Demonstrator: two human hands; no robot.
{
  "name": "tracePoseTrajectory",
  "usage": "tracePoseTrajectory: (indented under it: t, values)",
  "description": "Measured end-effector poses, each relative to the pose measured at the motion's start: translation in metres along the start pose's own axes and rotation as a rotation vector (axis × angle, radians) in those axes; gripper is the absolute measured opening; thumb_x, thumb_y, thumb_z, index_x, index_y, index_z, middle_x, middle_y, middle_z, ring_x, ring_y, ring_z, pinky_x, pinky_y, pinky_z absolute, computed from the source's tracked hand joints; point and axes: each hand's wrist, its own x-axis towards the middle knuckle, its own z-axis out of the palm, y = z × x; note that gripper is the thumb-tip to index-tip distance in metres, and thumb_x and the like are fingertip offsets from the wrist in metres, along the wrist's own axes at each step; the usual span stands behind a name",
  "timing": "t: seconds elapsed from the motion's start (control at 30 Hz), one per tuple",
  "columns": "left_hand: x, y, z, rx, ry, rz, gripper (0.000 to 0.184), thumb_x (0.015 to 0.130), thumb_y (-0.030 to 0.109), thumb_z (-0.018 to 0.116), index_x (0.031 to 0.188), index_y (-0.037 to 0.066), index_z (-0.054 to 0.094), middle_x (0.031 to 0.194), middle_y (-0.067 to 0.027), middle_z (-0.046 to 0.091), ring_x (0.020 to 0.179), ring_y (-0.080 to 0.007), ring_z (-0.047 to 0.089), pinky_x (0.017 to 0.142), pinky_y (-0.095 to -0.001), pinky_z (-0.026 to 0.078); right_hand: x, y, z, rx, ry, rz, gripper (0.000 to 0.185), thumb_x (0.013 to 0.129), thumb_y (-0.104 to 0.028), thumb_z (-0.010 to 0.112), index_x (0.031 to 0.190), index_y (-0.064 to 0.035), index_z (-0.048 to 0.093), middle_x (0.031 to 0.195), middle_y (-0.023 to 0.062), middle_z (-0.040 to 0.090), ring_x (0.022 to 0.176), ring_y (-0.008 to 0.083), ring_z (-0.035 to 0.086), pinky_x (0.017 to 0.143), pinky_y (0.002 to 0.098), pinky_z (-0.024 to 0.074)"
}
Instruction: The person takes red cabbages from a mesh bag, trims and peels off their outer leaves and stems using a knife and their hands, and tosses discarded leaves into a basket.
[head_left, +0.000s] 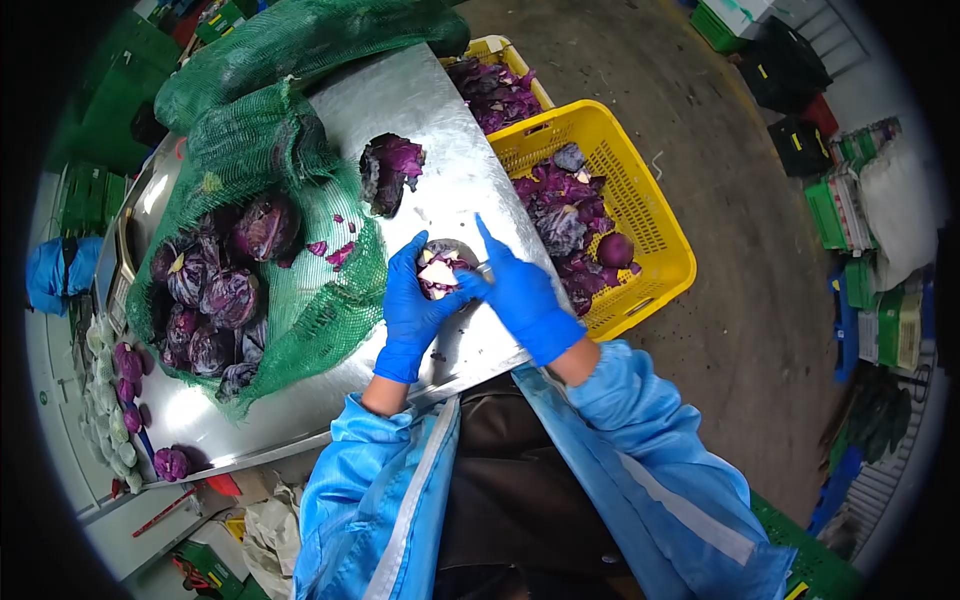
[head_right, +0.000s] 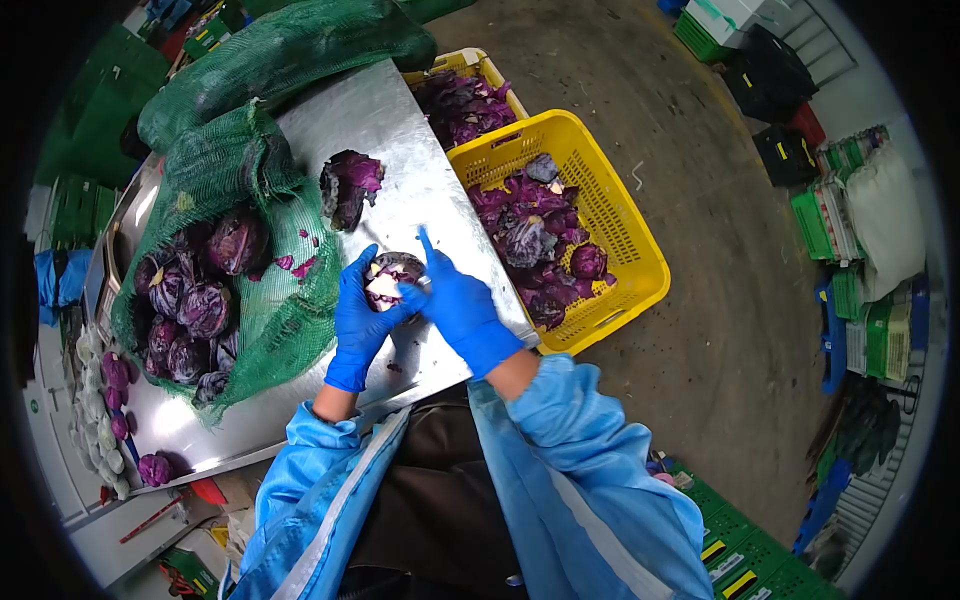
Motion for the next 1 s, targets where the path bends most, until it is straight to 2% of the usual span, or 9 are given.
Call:
tracePoseTrajectory:
  t: [0.17, 0.2, 0.33, 0.43, 0.57, 0.63, 0.7, 0.83, 1.0]
  values:
    - [-0.004, -0.005, 0.010, 0.098, 0.065, 0.093, 0.097, 0.058, 0.028, 0.091, 0.139, 0.003, 0.043, 0.120, -0.0109, 0.052, 0.111, -0.0252, 0.054, 0.099, -0.0365, 0.045, 0.035, 0.012, 0.014, 0.101, -0.123, 0.096, 0.044, 0.092, -0.046, 0.054, 0.120, -0.0147, 0.064, 0.101, 0.0171, 0.069, 0.090, 0.0352, 0.066, 0.079, 0.0441, 0.0519]
    - [-0.002, 0.001, 0.011, 0.104, 0.049, 0.011, 0.102, 0.054, 0.032, 0.092, 0.139, 0.005, 0.042, 0.124, -0.0155, 0.052, 0.114, -0.0317, 0.053, 0.101, -0.0408, 0.044, 0.039, 0.017, 0.018, 0.060, -0.119, 0.121, 0.042, 0.091, -0.046, 0.055, 0.118, -0.0143, 0.064, 0.100, 0.0171, 0.069, 0.090, 0.0354, 0.066, 0.078, 0.0444, 0.0518]
    - [-0.013, -0.003, 0.001, 0.165, 0.010, 0.142, 0.102, 0.052, 0.031, 0.092, 0.138, 0.005, 0.044, 0.131, -0.0171, 0.050, 0.119, -0.0346, 0.051, 0.104, -0.0421, 0.042, 0.048, 0.047, 0.013, 0.119, -0.054, 0.204, 0.039, 0.091, -0.045, 0.055, 0.110, -0.0130, 0.065, 0.092, 0.0167, 0.070, 0.087, 0.0365, 0.067, 0.075, 0.0460, 0.0516]
    - [-0.032, -0.012, -0.012, 0.014, 0.023, 0.224, 0.098, 0.051, 0.034, 0.092, 0.134, 0.006, 0.048, 0.129, -0.0167, 0.052, 0.121, -0.0346, 0.050, 0.106, -0.0442, 0.040, 0.058, 0.069, -0.010, -0.147, 0.071, 0.302, 0.036, 0.090, -0.043, 0.059, 0.106, -0.0104, 0.062, 0.086, 0.0182, 0.069, 0.082, 0.0392, 0.066, 0.070, 0.0475, 0.0519]
    - [-0.016, -0.012, -0.027, 0.069, -0.217, 0.353, 0.101, 0.052, 0.030, 0.091, 0.138, 0.009, 0.044, 0.140, -0.0185, 0.046, 0.129, -0.0364, 0.045, 0.109, -0.0445, 0.036, 0.043, 0.026, -0.036, -0.308, 0.190, 0.164, 0.061, 0.084, -0.040, 0.070, 0.134, -0.0091, 0.051, 0.123, 0.0195, 0.060, 0.088, 0.0367, 0.067, 0.075, 0.0454, 0.0533]
    - [-0.012, -0.007, -0.029, 0.216, -0.306, 0.419, 0.103, 0.054, 0.027, 0.090, 0.143, 0.011, 0.039, 0.149, -0.0205, 0.035, 0.137, -0.0360, 0.036, 0.113, -0.0441, 0.032, 0.023, -0.005, -0.026, 0.086, -0.156, -0.056, 0.061, 0.084, -0.041, 0.070, 0.134, -0.0118, 0.053, 0.133, 0.0178, 0.054, 0.104, 0.0338, 0.064, 0.083, 0.0426, 0.0517]
    - [-0.027, -0.012, -0.022, 0.028, -0.053, 0.185, 0.106, 0.056, 0.023, 0.088, 0.146, 0.008, 0.034, 0.151, -0.0203, 0.029, 0.141, -0.0342, 0.029, 0.115, -0.0439, 0.028, 0.011, 0.010, 0.003, 0.077, -0.246, -0.144, 0.069, 0.080, -0.048, 0.072, 0.134, -0.0098, 0.052, 0.125, 0.0184, 0.058, 0.101, 0.0327, 0.064, 0.082, 0.0416, 0.0524]
    - [-0.057, 0.000, 0.002, -0.386, 0.056, -0.255, 0.115, 0.064, 0.021, 0.088, 0.150, 0.001, 0.016, 0.149, -0.0206, 0.026, 0.138, -0.0325, 0.030, 0.114, -0.0402, 0.029, 0.003, -0.004, 0.004, 0.034, -0.122, 0.031, 0.049, 0.084, -0.046, 0.068, 0.115, -0.0086, 0.063, 0.098, 0.0185, 0.069, 0.089, 0.0345, 0.067, 0.076, 0.0411, 0.0533]
    - [-0.034, -0.025, 0.016, -0.320, 0.197, -0.206, 0.104, 0.064, 0.015, 0.088, 0.146, -0.001, 0.026, 0.137, -0.0206, 0.041, 0.124, -0.0291, 0.046, 0.106, -0.0372, 0.040, 0.013, 0.043, 0.019, -0.070, -0.030, 0.125, 0.029, 0.088, -0.031, 0.062, 0.107, -0.0099, 0.063, 0.086, 0.0214, 0.068, 0.080, 0.0382, 0.067, 0.069, 0.0451, 0.0534]
